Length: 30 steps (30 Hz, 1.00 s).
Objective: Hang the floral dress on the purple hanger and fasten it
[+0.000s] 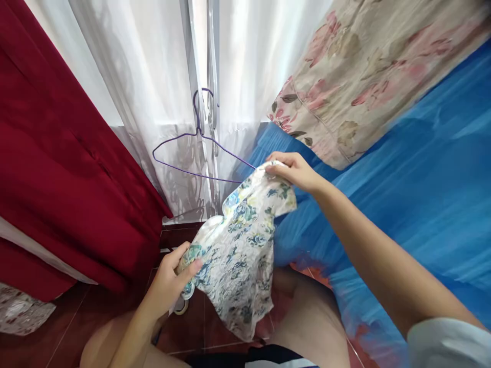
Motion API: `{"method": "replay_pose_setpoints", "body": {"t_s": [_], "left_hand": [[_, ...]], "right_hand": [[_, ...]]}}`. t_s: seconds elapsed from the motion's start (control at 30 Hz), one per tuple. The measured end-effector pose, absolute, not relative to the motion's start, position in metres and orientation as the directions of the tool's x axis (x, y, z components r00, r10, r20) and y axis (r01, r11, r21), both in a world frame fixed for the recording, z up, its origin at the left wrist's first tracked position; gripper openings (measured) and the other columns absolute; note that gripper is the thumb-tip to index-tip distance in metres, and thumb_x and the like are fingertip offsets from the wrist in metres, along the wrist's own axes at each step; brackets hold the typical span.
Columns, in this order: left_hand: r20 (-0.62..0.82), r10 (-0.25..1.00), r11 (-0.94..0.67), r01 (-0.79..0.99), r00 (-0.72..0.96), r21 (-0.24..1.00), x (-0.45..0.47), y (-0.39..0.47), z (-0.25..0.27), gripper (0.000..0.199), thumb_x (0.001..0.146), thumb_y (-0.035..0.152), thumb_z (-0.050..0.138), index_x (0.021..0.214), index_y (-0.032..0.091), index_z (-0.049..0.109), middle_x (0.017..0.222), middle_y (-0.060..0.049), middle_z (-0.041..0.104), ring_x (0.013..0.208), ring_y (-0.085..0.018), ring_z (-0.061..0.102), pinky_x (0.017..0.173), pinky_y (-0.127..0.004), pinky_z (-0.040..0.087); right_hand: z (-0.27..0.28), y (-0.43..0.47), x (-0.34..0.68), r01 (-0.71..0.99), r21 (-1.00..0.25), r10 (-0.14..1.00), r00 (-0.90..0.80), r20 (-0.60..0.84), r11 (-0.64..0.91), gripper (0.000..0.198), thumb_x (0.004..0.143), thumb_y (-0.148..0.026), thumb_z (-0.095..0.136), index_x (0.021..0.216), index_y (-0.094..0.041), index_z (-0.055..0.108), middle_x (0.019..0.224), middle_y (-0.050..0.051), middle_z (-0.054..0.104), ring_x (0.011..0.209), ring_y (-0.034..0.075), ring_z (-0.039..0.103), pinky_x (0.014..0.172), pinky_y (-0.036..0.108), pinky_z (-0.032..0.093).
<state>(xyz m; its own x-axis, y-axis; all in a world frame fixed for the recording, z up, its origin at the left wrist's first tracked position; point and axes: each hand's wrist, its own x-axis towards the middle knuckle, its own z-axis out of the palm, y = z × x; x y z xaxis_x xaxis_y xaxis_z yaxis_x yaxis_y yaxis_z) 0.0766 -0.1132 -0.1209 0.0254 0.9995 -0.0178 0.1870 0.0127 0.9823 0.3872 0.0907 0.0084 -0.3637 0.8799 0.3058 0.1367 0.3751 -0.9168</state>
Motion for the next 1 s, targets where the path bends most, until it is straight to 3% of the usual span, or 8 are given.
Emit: {"method": "replay_pose_setpoints", "body": {"t_s": [0.2,0.3,0.43,0.53,0.7,0.87,1.0], "left_hand": [[0.046,0.993,-0.042,0.04,-0.108,0.998,0.06,-0.101,-0.112,0.04,0.087,0.057,0.063,0.078,0.019,0.057,0.07,0.0,0.052,0.064,-0.016,0.048,0.06,-0.023,0.041],[0.098,0.966,-0.088,0.051,-0.238,0.995,0.036,-0.094,-0.12,0.03,0.087,0.05,0.066,0.086,0.02,0.062,0.075,0.0,0.058,0.071,-0.017,0.053,0.064,-0.024,0.043],[0.124,0.936,-0.141,-0.029,-0.329,0.99,0.002,-0.083,-0.122,0.027,0.087,0.044,0.063,0.09,0.018,0.068,0.083,-0.003,0.066,0.08,-0.021,0.059,0.071,-0.026,0.046],[0.102,0.963,-0.126,-0.08,-0.25,0.989,-0.019,-0.068,-0.115,0.023,0.083,0.037,0.062,0.085,0.015,0.07,0.078,-0.003,0.065,0.073,-0.019,0.056,0.068,-0.026,0.045],[0.043,0.999,-0.042,0.052,-0.018,0.998,-0.055,-0.027,-0.11,0.024,0.074,0.035,0.061,0.069,0.013,0.068,0.072,-0.006,0.063,0.067,-0.018,0.053,0.062,-0.026,0.043],[-0.067,0.995,0.055,0.164,0.074,0.985,-0.094,0.017,-0.103,0.031,0.069,0.041,0.076,0.074,0.01,0.074,0.073,-0.01,0.069,0.068,-0.021,0.058,0.065,-0.029,0.046],[-0.072,0.995,0.049,0.3,0.066,0.953,-0.12,0.052,-0.083,0.048,0.064,0.051,0.085,0.089,0.012,0.078,0.094,-0.011,0.075,0.084,-0.024,0.064,0.079,-0.033,0.05]], "right_hand": [[0.024,0.118,0.336,-0.048,-0.972,0.855,-0.467,0.225,0.23,0.02,0.08,-0.031,0.079,0.075,-0.016,0.068,0.061,-0.002,0.063,0.049,0.008,0.051,0.043,0.018,0.036],[0.025,0.114,0.322,-0.055,-0.99,0.856,-0.498,0.138,0.128,0.02,0.083,-0.033,0.077,0.078,-0.016,0.068,0.062,-0.001,0.064,0.047,0.01,0.052,0.041,0.02,0.038],[0.028,0.108,0.321,-0.046,-0.987,0.866,-0.474,0.157,0.154,0.02,0.081,-0.028,0.079,0.097,-0.016,0.073,0.061,-0.003,0.066,0.043,0.008,0.05,0.038,0.018,0.035],[0.03,0.109,0.323,-0.029,-0.984,0.867,-0.468,0.169,0.176,0.029,0.078,-0.026,0.079,0.104,-0.015,0.075,0.075,0.003,0.075,0.058,0.012,0.064,0.047,0.02,0.047],[0.037,0.115,0.326,0.038,-0.972,0.855,-0.485,0.183,0.23,0.027,0.078,-0.029,0.079,0.1,-0.014,0.078,0.08,0.005,0.077,0.064,0.012,0.067,0.053,0.021,0.05],[0.043,0.116,0.327,0.082,-0.972,0.86,-0.486,0.155,0.221,0.03,0.076,-0.031,0.081,0.1,-0.014,0.079,0.077,0.005,0.076,0.063,0.013,0.066,0.052,0.023,0.049],[0.044,0.118,0.328,0.135,-0.962,0.836,-0.533,0.13,0.236,0.029,0.077,-0.034,0.082,0.101,-0.018,0.079,0.082,0.004,0.077,0.067,0.014,0.066,0.056,0.024,0.051]]}}
